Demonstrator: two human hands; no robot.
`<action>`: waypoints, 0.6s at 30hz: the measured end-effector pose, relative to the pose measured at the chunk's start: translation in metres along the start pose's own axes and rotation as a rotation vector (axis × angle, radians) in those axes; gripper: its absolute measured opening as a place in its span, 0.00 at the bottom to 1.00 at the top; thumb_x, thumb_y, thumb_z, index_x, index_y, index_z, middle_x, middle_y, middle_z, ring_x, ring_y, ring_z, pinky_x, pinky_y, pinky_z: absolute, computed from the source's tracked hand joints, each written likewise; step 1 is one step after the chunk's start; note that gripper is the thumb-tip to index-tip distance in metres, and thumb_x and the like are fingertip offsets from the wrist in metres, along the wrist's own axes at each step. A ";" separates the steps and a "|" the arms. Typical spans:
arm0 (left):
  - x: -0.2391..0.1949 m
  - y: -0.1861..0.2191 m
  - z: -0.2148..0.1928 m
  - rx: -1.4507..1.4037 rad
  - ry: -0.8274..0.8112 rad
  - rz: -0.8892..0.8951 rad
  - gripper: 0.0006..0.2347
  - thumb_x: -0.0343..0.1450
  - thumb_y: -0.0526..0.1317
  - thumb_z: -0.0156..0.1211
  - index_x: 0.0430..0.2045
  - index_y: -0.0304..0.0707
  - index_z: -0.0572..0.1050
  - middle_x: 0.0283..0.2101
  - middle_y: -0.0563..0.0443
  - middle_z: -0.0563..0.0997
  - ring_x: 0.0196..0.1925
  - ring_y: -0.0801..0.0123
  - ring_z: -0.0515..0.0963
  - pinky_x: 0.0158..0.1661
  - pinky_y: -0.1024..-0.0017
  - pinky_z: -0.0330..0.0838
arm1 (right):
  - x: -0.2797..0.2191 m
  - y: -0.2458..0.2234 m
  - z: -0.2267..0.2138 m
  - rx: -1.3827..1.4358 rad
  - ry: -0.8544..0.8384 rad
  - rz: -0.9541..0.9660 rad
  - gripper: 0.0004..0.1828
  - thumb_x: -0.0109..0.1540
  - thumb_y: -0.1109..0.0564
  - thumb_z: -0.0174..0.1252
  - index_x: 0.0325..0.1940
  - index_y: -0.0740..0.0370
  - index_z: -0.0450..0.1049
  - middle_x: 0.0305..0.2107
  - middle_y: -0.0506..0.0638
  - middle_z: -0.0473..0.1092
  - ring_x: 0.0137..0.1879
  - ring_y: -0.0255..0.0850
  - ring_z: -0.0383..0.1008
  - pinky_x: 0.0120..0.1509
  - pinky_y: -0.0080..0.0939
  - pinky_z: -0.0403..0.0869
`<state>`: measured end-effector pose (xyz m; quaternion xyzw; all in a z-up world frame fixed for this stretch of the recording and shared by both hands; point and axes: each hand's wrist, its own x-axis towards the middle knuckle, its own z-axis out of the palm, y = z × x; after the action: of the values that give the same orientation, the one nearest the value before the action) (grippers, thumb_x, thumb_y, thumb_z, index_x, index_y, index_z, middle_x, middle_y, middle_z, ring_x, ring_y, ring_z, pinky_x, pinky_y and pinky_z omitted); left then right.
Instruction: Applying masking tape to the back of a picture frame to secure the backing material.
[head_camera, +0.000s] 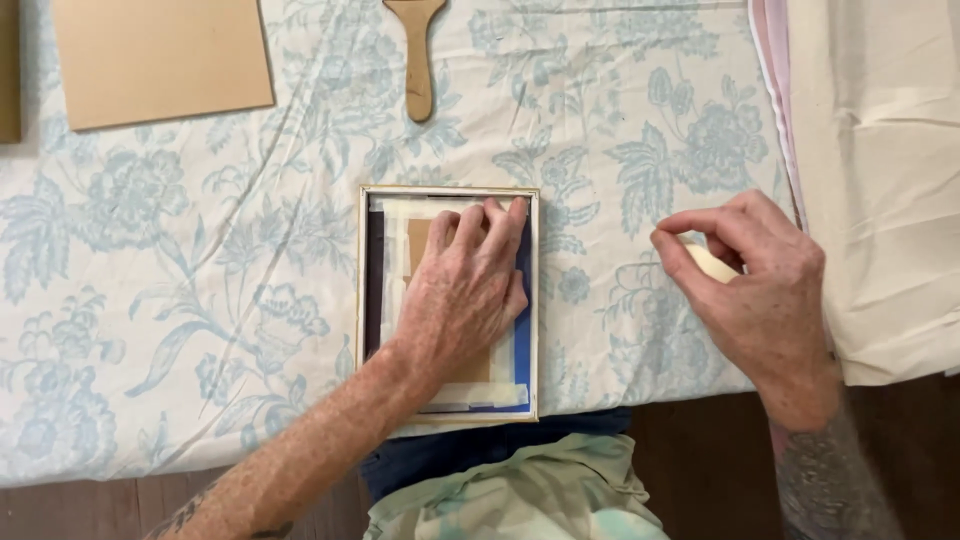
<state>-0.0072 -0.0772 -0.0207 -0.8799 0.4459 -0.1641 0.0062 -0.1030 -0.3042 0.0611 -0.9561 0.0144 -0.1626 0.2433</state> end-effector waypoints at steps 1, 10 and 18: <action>-0.001 0.000 -0.001 0.004 -0.007 -0.002 0.29 0.68 0.48 0.53 0.63 0.29 0.64 0.54 0.42 0.70 0.52 0.59 0.71 0.53 0.63 0.68 | -0.001 0.000 0.001 0.007 -0.003 0.000 0.04 0.66 0.68 0.70 0.44 0.66 0.81 0.32 0.52 0.69 0.31 0.35 0.61 0.35 0.34 0.65; -0.005 -0.016 -0.011 -0.365 0.040 0.045 0.27 0.70 0.42 0.50 0.64 0.27 0.61 0.61 0.36 0.69 0.62 0.51 0.70 0.60 0.58 0.68 | 0.003 -0.007 -0.003 0.030 0.063 -0.008 0.04 0.67 0.68 0.70 0.44 0.66 0.82 0.34 0.53 0.69 0.32 0.35 0.65 0.34 0.34 0.66; -0.001 -0.002 0.006 -0.104 -0.067 0.020 0.28 0.72 0.50 0.50 0.64 0.30 0.63 0.56 0.42 0.72 0.54 0.60 0.72 0.55 0.59 0.71 | -0.005 0.000 -0.001 0.054 0.057 0.026 0.05 0.67 0.67 0.71 0.43 0.63 0.81 0.32 0.50 0.67 0.31 0.34 0.61 0.36 0.34 0.65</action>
<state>-0.0044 -0.0758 -0.0263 -0.8796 0.4620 -0.1111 -0.0228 -0.1084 -0.3039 0.0605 -0.9439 0.0291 -0.1868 0.2706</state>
